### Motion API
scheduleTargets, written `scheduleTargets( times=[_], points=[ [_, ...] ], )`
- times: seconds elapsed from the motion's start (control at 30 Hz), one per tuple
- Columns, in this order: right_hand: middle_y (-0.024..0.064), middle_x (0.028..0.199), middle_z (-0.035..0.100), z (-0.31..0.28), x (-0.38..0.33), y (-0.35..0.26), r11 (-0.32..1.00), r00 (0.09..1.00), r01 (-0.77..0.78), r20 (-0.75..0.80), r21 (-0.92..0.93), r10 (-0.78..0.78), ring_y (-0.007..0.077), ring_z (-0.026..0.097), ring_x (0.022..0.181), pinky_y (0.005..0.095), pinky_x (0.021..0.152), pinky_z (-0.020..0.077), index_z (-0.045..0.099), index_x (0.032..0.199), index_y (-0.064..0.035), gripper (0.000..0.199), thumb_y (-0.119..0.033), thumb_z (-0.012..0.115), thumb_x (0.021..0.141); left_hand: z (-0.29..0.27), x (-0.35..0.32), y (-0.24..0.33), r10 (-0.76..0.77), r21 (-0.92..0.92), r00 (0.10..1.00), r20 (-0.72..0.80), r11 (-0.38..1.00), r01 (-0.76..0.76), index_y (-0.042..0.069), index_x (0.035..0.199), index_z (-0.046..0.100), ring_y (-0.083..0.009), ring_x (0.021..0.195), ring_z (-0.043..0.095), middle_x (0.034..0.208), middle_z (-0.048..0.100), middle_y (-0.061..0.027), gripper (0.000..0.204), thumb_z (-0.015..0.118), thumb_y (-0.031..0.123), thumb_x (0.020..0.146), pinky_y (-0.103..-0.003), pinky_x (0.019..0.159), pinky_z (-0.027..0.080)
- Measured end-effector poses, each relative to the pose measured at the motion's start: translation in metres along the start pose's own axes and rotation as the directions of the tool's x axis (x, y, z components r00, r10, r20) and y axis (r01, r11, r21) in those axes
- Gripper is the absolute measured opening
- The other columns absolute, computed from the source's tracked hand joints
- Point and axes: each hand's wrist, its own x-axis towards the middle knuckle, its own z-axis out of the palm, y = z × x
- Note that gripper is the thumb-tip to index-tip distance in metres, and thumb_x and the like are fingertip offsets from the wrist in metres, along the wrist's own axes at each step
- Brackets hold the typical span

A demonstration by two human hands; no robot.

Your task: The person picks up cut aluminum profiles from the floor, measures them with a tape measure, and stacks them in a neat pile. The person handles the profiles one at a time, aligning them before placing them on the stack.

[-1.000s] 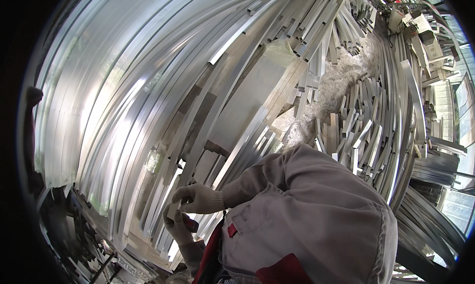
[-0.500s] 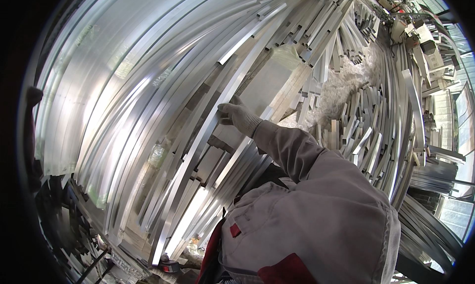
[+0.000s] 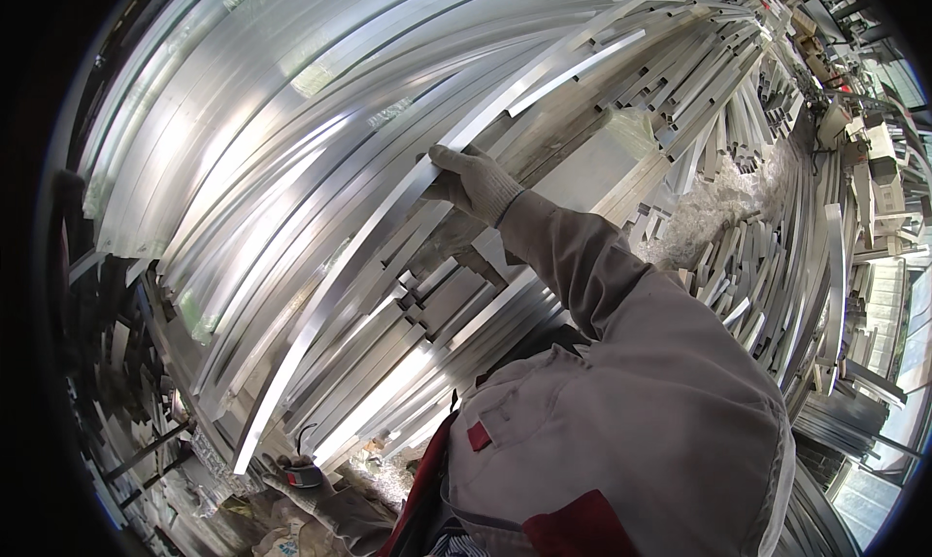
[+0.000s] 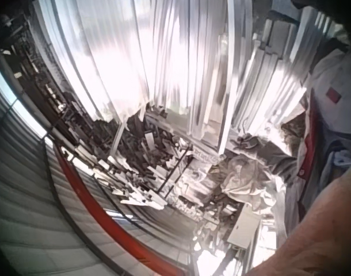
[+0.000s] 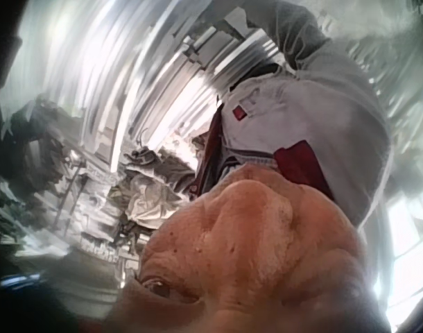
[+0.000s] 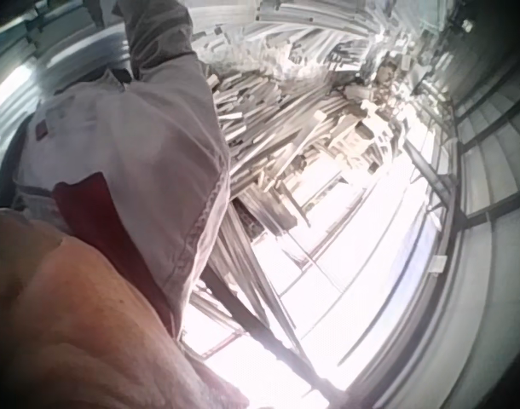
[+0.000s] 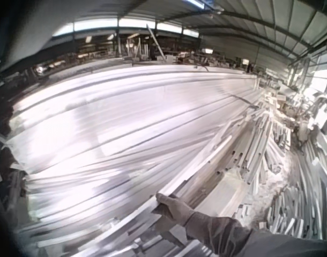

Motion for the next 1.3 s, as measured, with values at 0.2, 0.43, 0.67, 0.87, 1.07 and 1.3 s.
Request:
scheduleTargets(
  times=[0.2, 0.43, 0.67, 0.87, 1.07, 1.3],
  points=[
    [0.0099, 0.102, 0.063, 0.082, 0.150, 0.004, 0.998, 0.996, 0.054, 0.070, -0.025, -0.052, 0.0232, 0.074, 0.091, 0.0385, 0.091, 0.0746, 0.062, 0.112, 0.0019, 0.024, -0.021, 0.069, 0.112, 0.031, -0.057, -0.067, -0.218, 0.052, 0.974, 0.063, 0.975, 0.215, 0.020, 0.153, 0.066, -0.0087, 0.077, 0.066, 0.100, 0.070, 0.0043, 0.060, 0.072, 0.057, 0.107, -0.027, 0.060, 0.057],
    [0.0186, 0.131, 0.074, 0.151, 0.300, 0.037, 0.995, 0.999, 0.037, -0.034, 0.088, -0.034, 0.0311, 0.075, 0.118, 0.0460, 0.103, 0.0670, 0.062, 0.136, 0.0004, 0.034, -0.023, 0.066, 0.113, 0.057, -0.110, -0.110, -0.357, 0.272, 0.929, -0.096, 0.889, 0.370, 0.019, 0.156, 0.061, -0.0150, 0.068, 0.065, 0.094, 0.068, 0.0025, 0.066, 0.074, 0.059, 0.105, -0.031, 0.057, 0.056],
    [0.0108, 0.127, 0.071, 0.119, 0.284, 0.076, 0.980, 0.996, 0.091, 0.006, -0.179, -0.092, 0.0238, 0.076, 0.104, 0.0382, 0.079, 0.0652, 0.055, 0.148, -0.0090, 0.059, 0.001, 0.080, 0.096, 0.068, -0.128, -0.129, -0.409, 0.362, 0.912, -0.017, 0.848, 0.387, 0.005, 0.159, 0.054, -0.0164, 0.073, 0.066, 0.102, 0.069, -0.0048, 0.078, 0.079, 0.054, 0.104, -0.031, 0.060, 0.056],
    [0.0092, 0.112, 0.075, -0.026, 0.172, 0.079, 0.726, 0.940, 0.153, -0.128, -0.670, -0.316, 0.0193, 0.075, 0.098, 0.0301, 0.086, 0.0609, 0.064, 0.143, 0.0034, 0.049, 0.001, 0.075, 0.096, 0.104, -0.132, -0.146, -0.521, 0.482, 0.853, 0.014, 0.751, 0.451, 0.013, 0.152, 0.060, -0.0132, 0.075, 0.062, 0.100, 0.067, -0.0024, 0.056, 0.073, 0.047, 0.110, -0.031, 0.056, 0.052],
    [0.0169, 0.131, 0.078, -0.161, 0.141, -0.049, -0.168, 0.768, -0.454, -0.288, -0.875, -0.572, 0.0352, 0.074, 0.124, 0.0489, 0.108, 0.0587, 0.059, 0.158, -0.0178, 0.067, -0.035, 0.071, 0.095, 0.127, -0.144, -0.164, -0.587, 0.486, 0.807, 0.065, 0.725, 0.488, 0.012, 0.146, 0.064, -0.0069, 0.062, 0.057, 0.095, 0.069, -0.0005, 0.039, 0.072, 0.029, 0.112, -0.025, 0.047, 0.046],
    [0.0158, 0.140, 0.076, -0.181, 0.176, -0.101, -0.522, 0.885, -0.464, -0.394, -0.716, -0.247, 0.0348, 0.072, 0.133, 0.0489, 0.110, 0.0596, 0.051, 0.165, -0.0187, 0.072, -0.035, 0.072, 0.098, 0.120, -0.156, -0.181, -0.607, 0.558, 0.791, 0.079, 0.685, 0.469, 0.003, 0.139, 0.068, -0.0069, 0.067, 0.062, 0.095, 0.072, -0.0025, 0.033, 0.072, 0.011, 0.108, -0.023, 0.056, 0.050]
  ],
)
